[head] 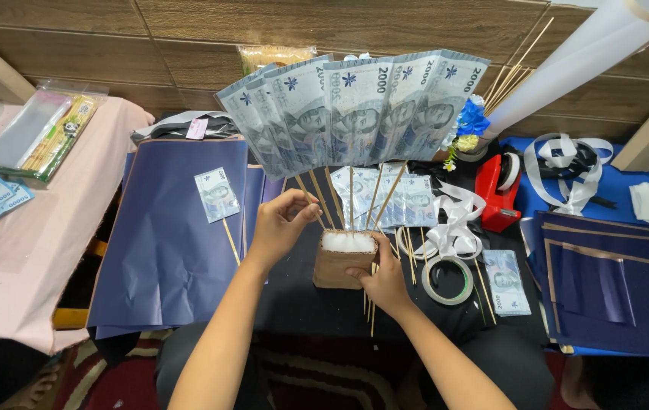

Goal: A person is arranging banknotes attached to wooden sticks by inserting them into a foam block to create a bouquet.

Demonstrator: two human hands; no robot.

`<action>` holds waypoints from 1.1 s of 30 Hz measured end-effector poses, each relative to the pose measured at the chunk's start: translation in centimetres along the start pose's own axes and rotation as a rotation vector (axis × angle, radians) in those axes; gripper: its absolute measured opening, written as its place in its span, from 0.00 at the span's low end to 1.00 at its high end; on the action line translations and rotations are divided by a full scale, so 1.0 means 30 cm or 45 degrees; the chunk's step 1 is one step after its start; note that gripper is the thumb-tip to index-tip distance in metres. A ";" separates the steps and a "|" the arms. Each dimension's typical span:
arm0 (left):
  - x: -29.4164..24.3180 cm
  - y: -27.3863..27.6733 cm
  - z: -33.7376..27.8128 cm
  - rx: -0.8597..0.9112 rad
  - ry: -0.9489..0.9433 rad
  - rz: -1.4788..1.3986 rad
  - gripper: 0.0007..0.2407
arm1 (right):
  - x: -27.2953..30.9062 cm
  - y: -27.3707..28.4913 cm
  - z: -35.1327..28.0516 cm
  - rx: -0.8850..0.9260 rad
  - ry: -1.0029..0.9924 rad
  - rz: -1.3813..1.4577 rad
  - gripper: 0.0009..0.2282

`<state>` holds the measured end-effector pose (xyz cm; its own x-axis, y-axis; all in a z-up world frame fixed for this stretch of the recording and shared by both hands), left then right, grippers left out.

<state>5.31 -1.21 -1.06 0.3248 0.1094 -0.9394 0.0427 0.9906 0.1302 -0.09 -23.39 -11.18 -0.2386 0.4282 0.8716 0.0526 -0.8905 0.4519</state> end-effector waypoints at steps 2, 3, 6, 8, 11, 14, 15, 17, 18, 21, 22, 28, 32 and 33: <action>-0.003 0.000 -0.001 0.012 0.006 -0.004 0.03 | -0.006 -0.002 0.000 -0.001 0.000 0.003 0.36; -0.004 -0.002 -0.002 0.024 0.012 -0.009 0.03 | -0.009 -0.003 -0.001 -0.003 0.000 0.005 0.36; 0.006 -0.007 -0.005 0.038 0.014 -0.027 0.03 | 0.003 0.005 -0.005 0.002 -0.011 -0.004 0.35; 0.002 -0.008 -0.004 0.050 0.019 -0.033 0.03 | -0.007 0.001 -0.005 -0.003 -0.012 -0.003 0.36; 0.008 -0.012 -0.007 0.070 0.054 -0.060 0.02 | -0.006 -0.004 -0.005 0.001 -0.012 0.001 0.36; 0.013 -0.017 -0.009 0.088 0.090 -0.070 0.02 | -0.002 -0.003 -0.005 0.007 -0.019 0.003 0.36; 0.013 -0.018 -0.010 0.094 0.097 -0.059 0.02 | -0.002 -0.002 -0.005 0.009 -0.025 0.002 0.36; 0.025 -0.018 -0.008 0.099 0.125 -0.071 0.02 | 0.002 -0.002 -0.004 0.011 -0.022 0.000 0.36; 0.035 -0.018 -0.006 0.102 0.155 -0.084 0.02 | 0.004 -0.001 -0.003 0.014 -0.019 -0.003 0.36; 0.029 -0.017 -0.015 0.143 0.268 -0.108 0.02 | 0.027 0.003 0.000 0.035 -0.033 0.000 0.36; 0.024 -0.017 -0.014 0.146 0.267 -0.110 0.02 | 0.033 0.008 0.002 0.032 -0.033 -0.002 0.36; 0.085 -0.056 -0.052 0.333 0.460 -0.122 0.26 | 0.037 0.012 0.006 0.105 -0.145 0.060 0.36; 0.024 -0.121 -0.125 0.455 0.584 -0.007 0.27 | 0.062 0.020 0.014 0.115 -0.105 0.037 0.36; 0.027 -0.140 -0.153 0.435 0.639 -0.025 0.26 | 0.071 0.021 0.013 0.134 -0.106 0.030 0.35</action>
<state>1.07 -4.90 -3.82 -0.1610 0.1992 -0.9666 0.3722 0.9194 0.1275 -0.18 -22.97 -8.95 -0.1547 0.4225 0.8931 0.1599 -0.8813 0.4446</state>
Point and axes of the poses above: each hand's wrist, its own z-axis towards the middle knuckle, its own y-axis out of the back of the hand, x = y × z, the point moved 7 cm from there along z, towards the middle knuckle, and after that the axes turned 5 degrees about x, right-handed, at the moved point
